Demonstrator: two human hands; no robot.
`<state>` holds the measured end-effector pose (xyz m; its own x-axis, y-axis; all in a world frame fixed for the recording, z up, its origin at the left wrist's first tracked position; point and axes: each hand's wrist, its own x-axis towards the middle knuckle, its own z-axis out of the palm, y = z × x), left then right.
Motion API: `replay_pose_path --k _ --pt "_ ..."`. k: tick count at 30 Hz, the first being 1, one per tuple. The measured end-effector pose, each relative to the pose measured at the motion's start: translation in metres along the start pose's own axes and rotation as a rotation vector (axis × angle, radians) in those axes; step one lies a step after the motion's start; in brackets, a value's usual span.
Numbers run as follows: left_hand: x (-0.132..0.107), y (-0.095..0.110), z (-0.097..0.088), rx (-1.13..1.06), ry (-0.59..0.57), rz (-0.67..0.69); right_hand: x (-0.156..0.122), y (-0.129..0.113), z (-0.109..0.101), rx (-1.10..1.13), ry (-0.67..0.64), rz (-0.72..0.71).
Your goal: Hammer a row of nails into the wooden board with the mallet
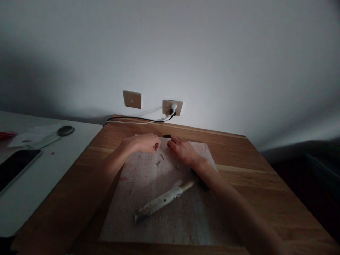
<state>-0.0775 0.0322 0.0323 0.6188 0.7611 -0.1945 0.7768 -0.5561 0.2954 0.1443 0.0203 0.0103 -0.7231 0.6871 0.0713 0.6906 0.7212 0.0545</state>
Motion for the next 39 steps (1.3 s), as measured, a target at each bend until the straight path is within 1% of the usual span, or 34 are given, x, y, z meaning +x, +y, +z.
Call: replay_pose_path --k 4,9,14,19,23,28,32,36,39 --pt "0.0 0.004 -0.001 0.007 0.017 0.023 -0.002 0.004 0.003 0.025 0.012 -0.035" --pt "-0.001 0.014 -0.004 -0.049 -0.032 0.041 -0.002 0.005 0.004 0.039 0.03 -0.061" --pt "0.0 0.02 -0.002 -0.042 -0.069 0.023 -0.003 0.006 0.004 0.06 0.043 -0.079" --pt "0.0 0.021 -0.001 -0.018 -0.078 0.013 -0.003 0.008 0.005 0.089 0.054 -0.075" --pt "0.0 0.02 -0.002 -0.011 -0.076 0.002 -0.004 0.008 0.003 0.124 0.08 -0.054" --pt "0.0 0.018 -0.003 0.029 -0.089 0.0 -0.009 0.008 -0.001 0.203 0.056 -0.133" --pt "0.001 0.019 -0.002 0.063 -0.054 0.022 -0.013 0.005 -0.002 0.266 0.02 -0.198" --pt "0.003 0.02 -0.003 0.017 -0.006 0.048 -0.015 0.004 -0.003 0.271 0.034 -0.156" --pt "0.002 0.019 -0.003 -0.012 0.05 0.065 -0.014 0.005 -0.004 0.29 0.06 -0.135"
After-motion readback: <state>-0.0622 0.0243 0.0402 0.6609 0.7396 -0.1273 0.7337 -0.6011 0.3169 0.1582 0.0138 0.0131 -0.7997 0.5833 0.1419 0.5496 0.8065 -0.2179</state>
